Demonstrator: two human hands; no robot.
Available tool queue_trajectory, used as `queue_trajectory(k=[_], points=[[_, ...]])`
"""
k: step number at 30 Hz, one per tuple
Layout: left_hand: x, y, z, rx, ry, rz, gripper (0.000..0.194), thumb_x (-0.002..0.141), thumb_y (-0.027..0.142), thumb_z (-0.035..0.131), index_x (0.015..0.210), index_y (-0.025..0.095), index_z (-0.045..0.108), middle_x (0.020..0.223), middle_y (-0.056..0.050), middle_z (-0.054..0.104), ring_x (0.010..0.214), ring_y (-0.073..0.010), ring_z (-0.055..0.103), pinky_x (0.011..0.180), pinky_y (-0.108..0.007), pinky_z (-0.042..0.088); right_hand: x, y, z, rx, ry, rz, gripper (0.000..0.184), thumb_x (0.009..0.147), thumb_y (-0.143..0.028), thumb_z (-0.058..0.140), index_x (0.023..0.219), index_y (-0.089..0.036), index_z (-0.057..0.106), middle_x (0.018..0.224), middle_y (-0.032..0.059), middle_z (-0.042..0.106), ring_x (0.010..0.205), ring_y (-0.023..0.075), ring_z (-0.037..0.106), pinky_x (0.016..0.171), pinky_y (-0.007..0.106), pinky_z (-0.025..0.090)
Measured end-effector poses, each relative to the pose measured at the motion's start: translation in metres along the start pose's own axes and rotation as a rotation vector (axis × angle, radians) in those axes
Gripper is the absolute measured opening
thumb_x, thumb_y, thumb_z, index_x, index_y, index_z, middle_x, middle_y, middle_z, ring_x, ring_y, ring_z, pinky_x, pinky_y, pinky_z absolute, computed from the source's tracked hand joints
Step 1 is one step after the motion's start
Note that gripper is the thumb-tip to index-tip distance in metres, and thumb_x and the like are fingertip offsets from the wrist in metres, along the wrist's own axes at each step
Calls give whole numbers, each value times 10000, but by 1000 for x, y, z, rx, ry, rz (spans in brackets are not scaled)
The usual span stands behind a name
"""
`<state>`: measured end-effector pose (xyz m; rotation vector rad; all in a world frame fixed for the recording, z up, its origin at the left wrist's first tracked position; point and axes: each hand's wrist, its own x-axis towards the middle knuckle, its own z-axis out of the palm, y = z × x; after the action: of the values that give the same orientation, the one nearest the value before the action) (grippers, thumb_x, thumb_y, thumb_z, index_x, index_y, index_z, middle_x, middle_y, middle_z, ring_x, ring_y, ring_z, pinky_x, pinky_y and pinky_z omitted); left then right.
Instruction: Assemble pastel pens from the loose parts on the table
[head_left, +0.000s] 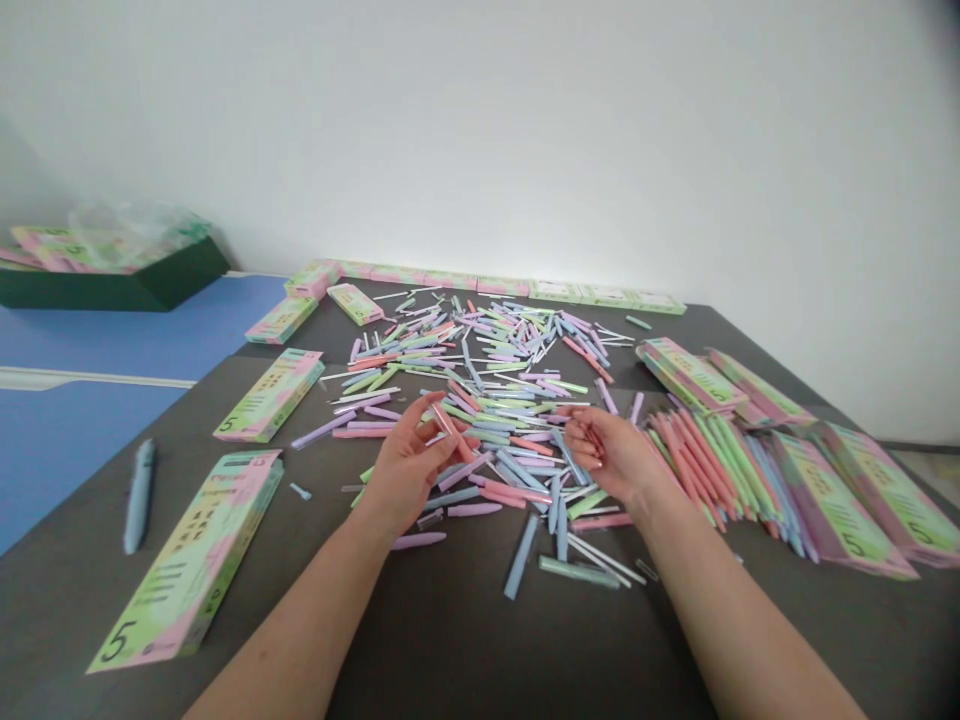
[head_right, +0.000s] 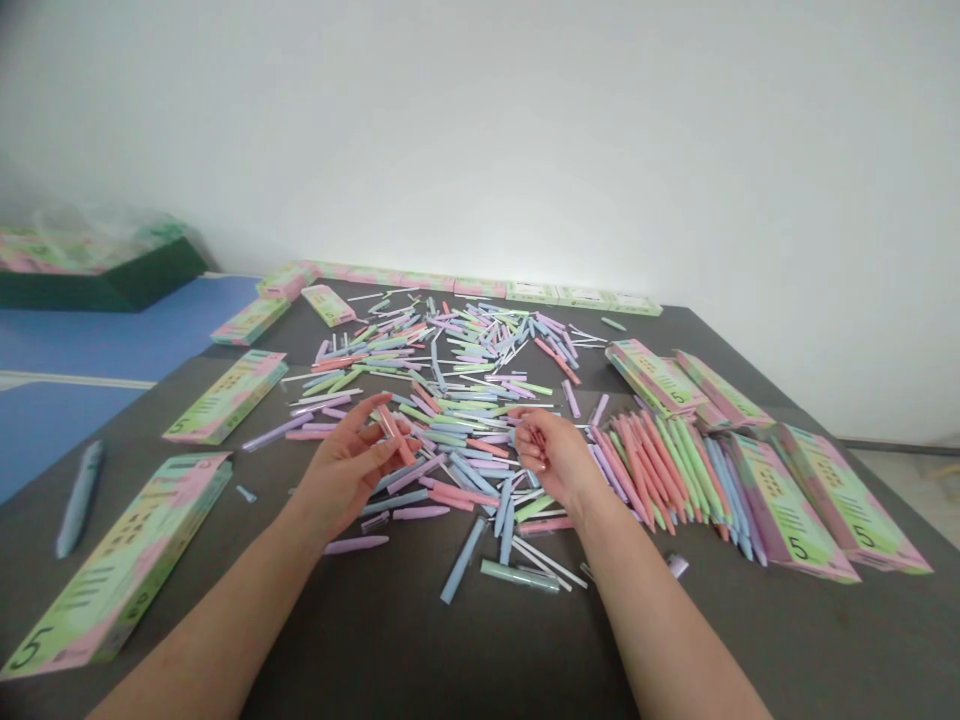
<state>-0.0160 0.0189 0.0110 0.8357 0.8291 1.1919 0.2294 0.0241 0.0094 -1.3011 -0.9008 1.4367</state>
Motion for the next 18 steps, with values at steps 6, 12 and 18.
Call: queue_trajectory(k=[6,12,18], points=[[1,0,0,-21,62,15,566,646,203,779,1133,214,489,797,3,689,777,-194,705,691,-294,542,-2,-1,6,482,-78,180,320,656,65,466,870,-114,622,736,58,662,587,107,626,528,165,559],[2,-1,1,-6,78,-3,561,627,210,792,1103,194,496,790,-5,696,672,-145,674,620,-250,526,-13,4,26,498,-223,243,302,758,-7,432,985,-65,623,965,157,719,964,181,688,823,235,570],[-1,-2,3,-30,30,-21,559,631,205,794,1104,187,498,800,-4,690,666,-140,672,615,-245,526,-26,-6,36,518,-357,243,398,865,-241,334,1075,-43,608,1176,194,654,1173,216,582,1015,331,446]])
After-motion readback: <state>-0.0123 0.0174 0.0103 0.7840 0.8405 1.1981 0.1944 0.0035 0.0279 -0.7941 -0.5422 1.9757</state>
